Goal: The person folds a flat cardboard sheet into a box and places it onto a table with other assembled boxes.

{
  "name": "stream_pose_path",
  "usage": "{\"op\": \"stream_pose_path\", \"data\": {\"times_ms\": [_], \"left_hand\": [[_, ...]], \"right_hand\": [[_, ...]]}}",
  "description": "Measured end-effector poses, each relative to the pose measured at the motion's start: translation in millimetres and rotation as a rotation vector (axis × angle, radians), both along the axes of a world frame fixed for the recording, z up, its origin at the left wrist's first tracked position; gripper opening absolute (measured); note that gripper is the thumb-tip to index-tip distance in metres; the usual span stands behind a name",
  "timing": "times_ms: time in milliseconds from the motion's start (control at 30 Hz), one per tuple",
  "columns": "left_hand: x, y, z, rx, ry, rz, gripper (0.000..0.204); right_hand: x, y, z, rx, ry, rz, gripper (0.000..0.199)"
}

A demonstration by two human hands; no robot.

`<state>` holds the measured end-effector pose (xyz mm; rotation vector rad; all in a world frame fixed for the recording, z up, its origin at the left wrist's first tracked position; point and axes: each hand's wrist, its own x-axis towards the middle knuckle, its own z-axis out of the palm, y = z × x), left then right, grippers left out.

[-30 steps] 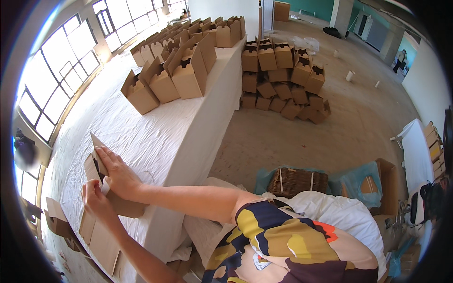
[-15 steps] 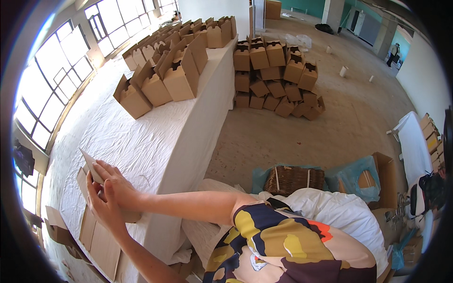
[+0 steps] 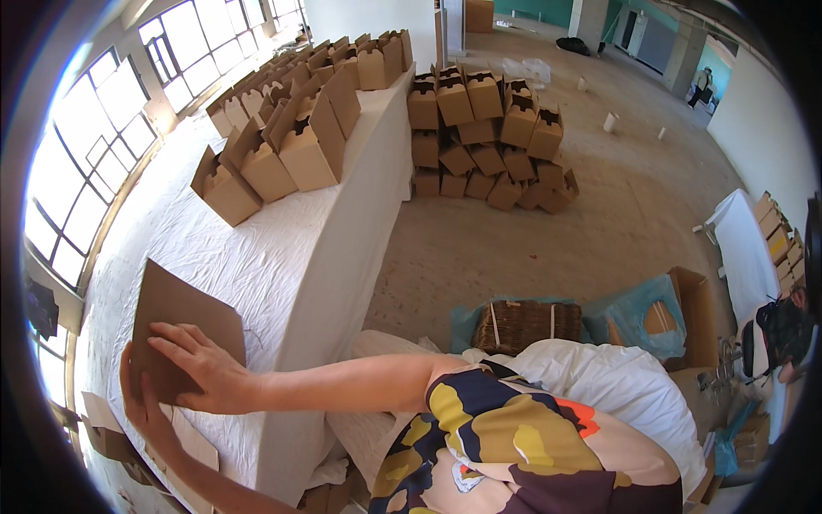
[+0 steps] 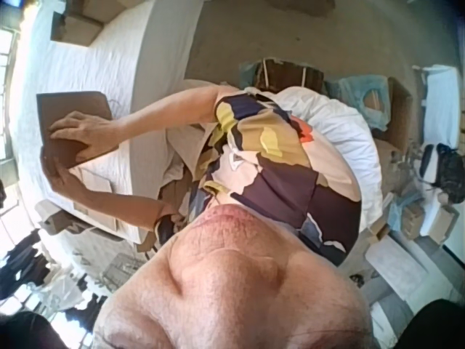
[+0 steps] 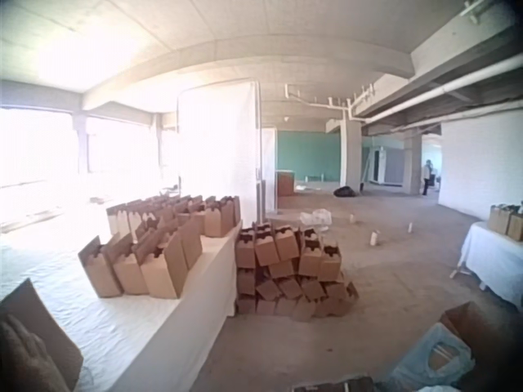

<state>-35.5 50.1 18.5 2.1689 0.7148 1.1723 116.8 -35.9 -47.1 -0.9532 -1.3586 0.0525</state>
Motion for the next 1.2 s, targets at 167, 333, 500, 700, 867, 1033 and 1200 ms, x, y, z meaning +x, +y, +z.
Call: {"op": "stream_pose_path", "data": {"times_ms": [167,333,500,700,867,1033,1200], "left_hand": [[-36.0,20.0,-1.3,0.045,0.160,-0.079,0.040],[-69.4,32.9,-10.9,0.022,0.178,-0.053,0.043],[-61.8,11.7,-8.7,-0.067,0.050,-0.044,0.044],[-48.6,-12.6,-18.2,-0.059,-0.075,0.088,0.042],[-39.4,-15.8,-25.6,-0.015,-0.115,0.183,0.039],[-33.9,-15.5,-27.2,-0.032,-0.160,0.159,0.039],[-24.7,-18.8,-28.4,0.012,-0.172,0.212,0.038]], "right_hand": [[42.3,8.0,14.2,0.129,-0.040,-0.234,0.077],[76.5,19.5,16.9,-0.046,-0.088,-0.210,0.058],[81.1,27.0,9.7,-0.270,-0.076,-0.060,0.042],[70.0,13.6,22.3,-0.164,0.005,-0.052,0.040],[65.8,11.0,31.6,-0.202,0.186,0.075,0.037],[63.2,15.7,33.9,-0.288,0.196,0.047,0.041],[59.5,12.5,37.9,-0.271,0.188,-0.008,0.041]]}}
